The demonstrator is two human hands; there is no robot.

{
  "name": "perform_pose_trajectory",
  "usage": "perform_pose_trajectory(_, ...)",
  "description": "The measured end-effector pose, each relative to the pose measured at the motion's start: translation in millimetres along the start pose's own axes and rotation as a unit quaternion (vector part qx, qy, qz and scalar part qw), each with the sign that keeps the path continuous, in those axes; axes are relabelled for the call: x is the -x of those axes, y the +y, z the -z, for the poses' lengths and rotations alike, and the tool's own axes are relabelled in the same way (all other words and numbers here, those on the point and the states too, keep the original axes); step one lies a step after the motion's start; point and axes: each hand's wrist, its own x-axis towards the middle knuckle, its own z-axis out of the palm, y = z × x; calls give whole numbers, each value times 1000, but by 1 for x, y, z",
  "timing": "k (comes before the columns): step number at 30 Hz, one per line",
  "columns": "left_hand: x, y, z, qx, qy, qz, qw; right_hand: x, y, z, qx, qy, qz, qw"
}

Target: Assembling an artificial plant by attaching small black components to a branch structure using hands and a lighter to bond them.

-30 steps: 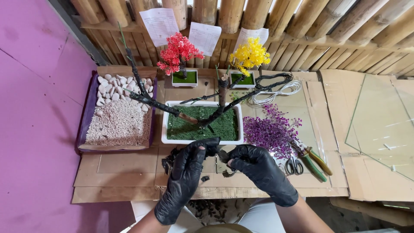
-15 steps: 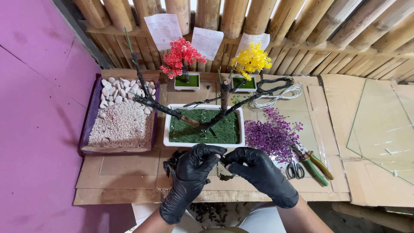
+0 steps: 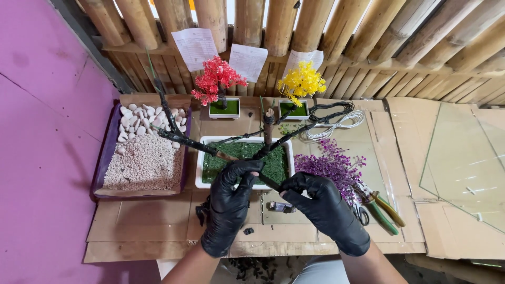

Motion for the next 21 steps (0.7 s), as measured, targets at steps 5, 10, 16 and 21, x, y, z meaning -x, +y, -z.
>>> perform_pose_trajectory(5,-16,-17,-10,14,70,-34,997,-9,-18,3,119,44,87,988)
perform_pose_trajectory(10,-25,-38,-16,30,118,3,993,-18,-27,1,162,93,166,968)
perform_pose_trajectory(16,-35,-57,-21,133,129,35,982,-26,-46,1,247,148,250,925)
perform_pose_trajectory(21,-57,-23,-22,303,142,230,914,-32,-49,-4,186,225,229,929)
